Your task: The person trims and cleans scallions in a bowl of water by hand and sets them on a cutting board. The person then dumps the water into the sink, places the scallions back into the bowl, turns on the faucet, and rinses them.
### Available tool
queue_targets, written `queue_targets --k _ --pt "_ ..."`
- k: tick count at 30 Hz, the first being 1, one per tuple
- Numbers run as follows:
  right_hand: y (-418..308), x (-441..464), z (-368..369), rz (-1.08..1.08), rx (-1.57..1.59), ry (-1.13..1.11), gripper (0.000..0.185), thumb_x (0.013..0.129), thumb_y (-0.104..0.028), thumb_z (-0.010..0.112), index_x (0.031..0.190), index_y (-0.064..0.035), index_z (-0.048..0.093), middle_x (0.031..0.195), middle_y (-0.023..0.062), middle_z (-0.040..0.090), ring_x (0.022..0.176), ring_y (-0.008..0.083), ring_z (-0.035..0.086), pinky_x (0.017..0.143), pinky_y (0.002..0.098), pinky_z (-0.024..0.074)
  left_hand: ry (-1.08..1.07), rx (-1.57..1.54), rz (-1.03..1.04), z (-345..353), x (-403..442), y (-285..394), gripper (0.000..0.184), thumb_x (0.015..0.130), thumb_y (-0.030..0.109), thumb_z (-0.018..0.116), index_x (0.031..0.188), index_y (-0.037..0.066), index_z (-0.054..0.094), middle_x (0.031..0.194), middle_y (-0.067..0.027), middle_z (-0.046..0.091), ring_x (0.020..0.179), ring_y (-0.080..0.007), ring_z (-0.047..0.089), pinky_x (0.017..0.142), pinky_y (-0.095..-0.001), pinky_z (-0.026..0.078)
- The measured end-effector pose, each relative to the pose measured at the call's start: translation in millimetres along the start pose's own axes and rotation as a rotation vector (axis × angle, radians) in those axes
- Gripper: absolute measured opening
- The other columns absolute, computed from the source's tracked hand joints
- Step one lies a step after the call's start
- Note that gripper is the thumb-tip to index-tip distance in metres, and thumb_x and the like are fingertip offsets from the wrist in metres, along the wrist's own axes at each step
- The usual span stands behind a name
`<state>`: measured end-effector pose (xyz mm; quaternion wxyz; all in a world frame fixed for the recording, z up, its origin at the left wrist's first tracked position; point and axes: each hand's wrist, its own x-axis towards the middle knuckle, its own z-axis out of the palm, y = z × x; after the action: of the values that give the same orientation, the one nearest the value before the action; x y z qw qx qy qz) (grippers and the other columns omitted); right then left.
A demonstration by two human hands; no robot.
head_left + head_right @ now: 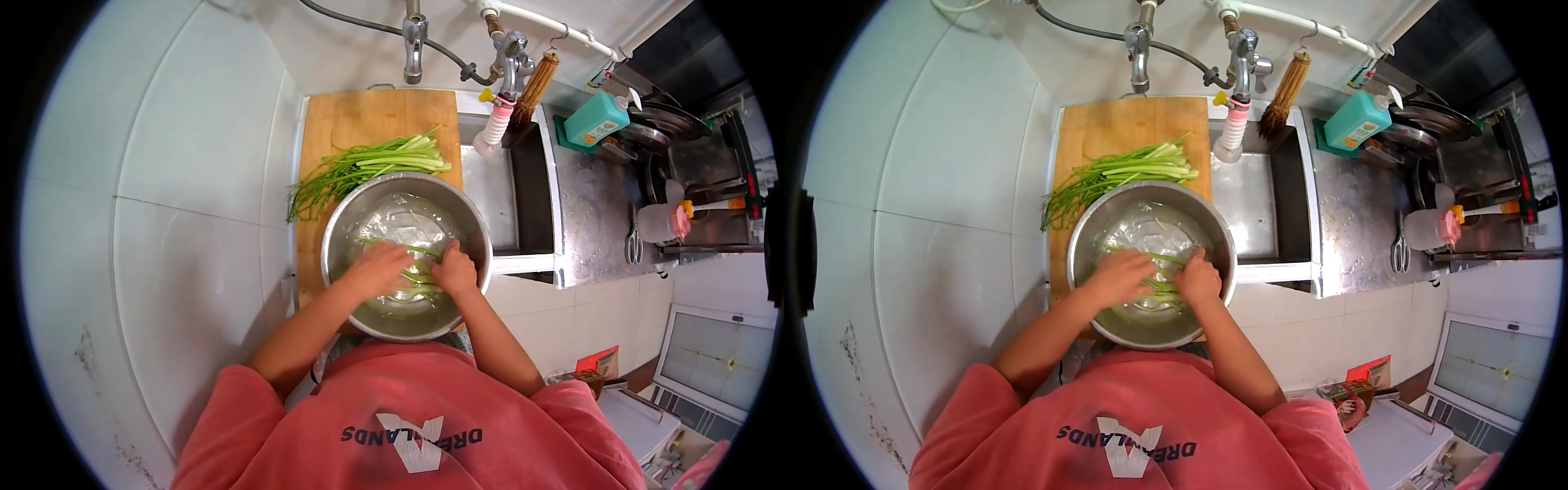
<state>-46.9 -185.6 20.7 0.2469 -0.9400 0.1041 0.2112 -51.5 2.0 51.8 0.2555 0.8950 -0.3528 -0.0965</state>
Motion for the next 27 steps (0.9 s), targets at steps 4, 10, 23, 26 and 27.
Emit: queue_targets --k 4,10,23,26,27 --pt "11 13 7 0.103 0.99 -0.275 0.038 0.07 -0.009 0.066 0.102 0.0024 0.047 0.081 0.0127 0.061 0.071 0.0213 0.062 0.064 0.0317 0.0511 -0.056 0.019 -0.007 28 -4 4 0.027 0.067 0.019 0.07 0.087 0.008 0.055 0.084 -0.0084 0.056 0.086 -0.0289 0.055 0.072 -0.0384 0.045" --pt "17 19 12 -0.012 0.692 0.2 0.012 0.075 -0.004 0.059 0.086 0.0014 0.059 0.07 0.0073 0.061 0.061 0.0125 0.058 0.053 0.025 0.0469 0.128 -0.593 -0.574 49 6 -18 0.015 0.074 0.01 0.068 0.079 0.003 0.055 0.067 -0.0071 0.061 0.06 -0.016 0.059 0.057 -0.0288 0.046" --pt "6 24 28 -0.055 0.869 -0.078 0.017 0.082 -0.014 0.064 0.076 0.0014 0.06 0.06 0.0019 0.056 0.049 0.0064 0.049 0.042 0.0224 0.0374 0.234 -0.726 -0.577 66 21 -18 0.014 0.076 0.004 0.067 0.08 0.001 0.054 0.071 -0.0039 0.058 0.06 -0.0095 0.056 0.051 -0.0225 0.046" --pt "8 25 25 -0.018 1.071 -0.242 0.013 0.083 -0.01 0.061 0.085 0.0021 0.058 0.066 0.0036 0.058 0.054 0.0079 0.052 0.047 0.0222 0.0416 0.19 -1.17 -0.797 62 23 -15 0.01 0.082 0.006 0.061 0.085 -0.002 0.056 0.074 -0.0049 0.058 0.061 -0.0094 0.056 0.051 -0.0225 0.047" --pt "9 26 31 -0.032 1.078 -0.219 0.013 0.084 -0.008 0.058 0.091 0.0024 0.056 0.07 0.0048 0.059 0.058 0.0095 0.055 0.05 0.0228 0.0445 0.188 -1.193 -0.796 62 22 -15 0.01 0.083 0.006 0.059 0.087 -0.003 0.056 0.076 -0.0058 0.059 0.061 -0.0098 0.056 0.051 -0.0225 0.048"
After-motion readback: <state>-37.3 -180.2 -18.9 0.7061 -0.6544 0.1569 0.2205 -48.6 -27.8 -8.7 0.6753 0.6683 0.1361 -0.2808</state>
